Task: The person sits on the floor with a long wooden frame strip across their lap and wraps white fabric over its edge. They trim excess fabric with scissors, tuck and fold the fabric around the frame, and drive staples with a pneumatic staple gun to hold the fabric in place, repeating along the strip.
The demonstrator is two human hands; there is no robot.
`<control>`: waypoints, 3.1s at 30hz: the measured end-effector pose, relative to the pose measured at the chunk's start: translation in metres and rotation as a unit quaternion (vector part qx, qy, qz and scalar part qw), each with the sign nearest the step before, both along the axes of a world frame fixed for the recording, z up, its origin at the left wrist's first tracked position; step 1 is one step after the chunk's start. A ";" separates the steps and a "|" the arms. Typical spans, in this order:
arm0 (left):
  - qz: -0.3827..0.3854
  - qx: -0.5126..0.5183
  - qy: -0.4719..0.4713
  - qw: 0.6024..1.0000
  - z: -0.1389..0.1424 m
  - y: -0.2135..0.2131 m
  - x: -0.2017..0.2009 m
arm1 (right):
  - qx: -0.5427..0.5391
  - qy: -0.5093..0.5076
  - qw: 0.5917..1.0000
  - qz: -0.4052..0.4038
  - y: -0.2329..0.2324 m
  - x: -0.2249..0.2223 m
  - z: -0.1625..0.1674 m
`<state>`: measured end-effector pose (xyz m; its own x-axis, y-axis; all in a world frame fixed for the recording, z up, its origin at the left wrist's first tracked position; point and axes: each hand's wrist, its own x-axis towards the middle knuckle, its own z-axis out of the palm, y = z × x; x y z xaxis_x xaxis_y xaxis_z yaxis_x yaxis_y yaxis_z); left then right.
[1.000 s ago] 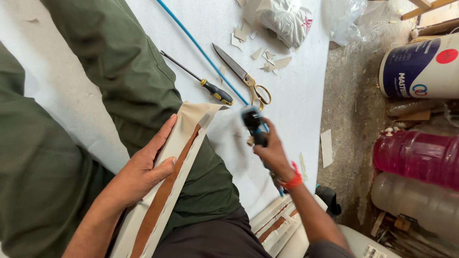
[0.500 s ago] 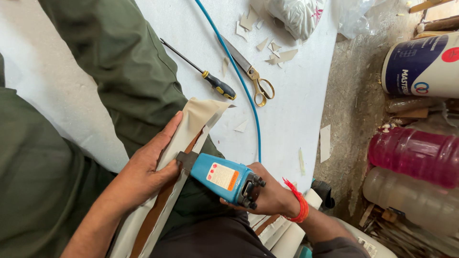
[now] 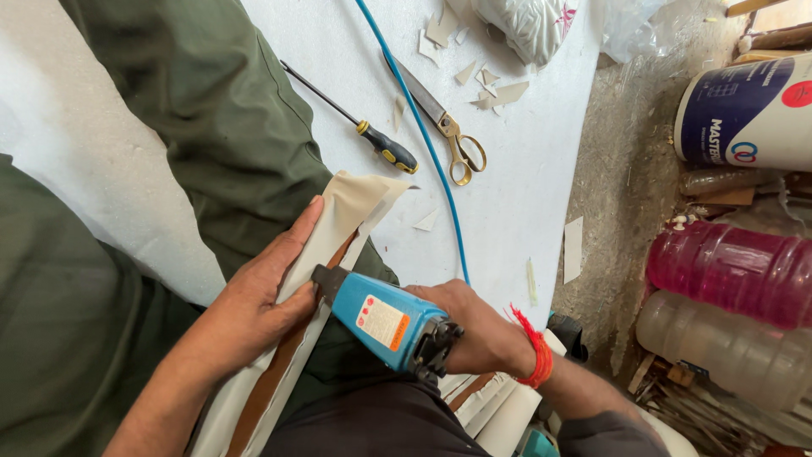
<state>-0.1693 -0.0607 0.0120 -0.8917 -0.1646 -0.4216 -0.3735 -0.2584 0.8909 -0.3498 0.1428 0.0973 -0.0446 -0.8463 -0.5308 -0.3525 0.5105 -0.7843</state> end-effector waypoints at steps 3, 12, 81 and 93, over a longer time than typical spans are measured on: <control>0.003 0.006 0.054 0.999 -0.002 -0.002 0.001 | -0.034 -0.006 0.999 -0.022 0.013 -0.005 -0.001; -0.013 -0.037 0.018 0.999 0.009 -0.006 0.040 | 0.051 0.301 0.932 -0.197 0.051 0.008 -0.074; -0.003 -0.227 0.054 0.972 0.002 -0.007 0.000 | -0.134 -0.107 0.888 -0.427 -0.060 0.060 -0.117; -0.007 -0.305 0.130 0.943 0.002 -0.013 0.004 | -0.137 -0.099 0.895 -0.414 -0.066 0.057 -0.113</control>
<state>-0.1649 -0.0738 0.0138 -0.9558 -0.2935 -0.0186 -0.1214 0.3360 0.9340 -0.2929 0.0763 -0.0158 -0.6438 -0.6666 -0.3757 0.2172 0.3116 -0.9250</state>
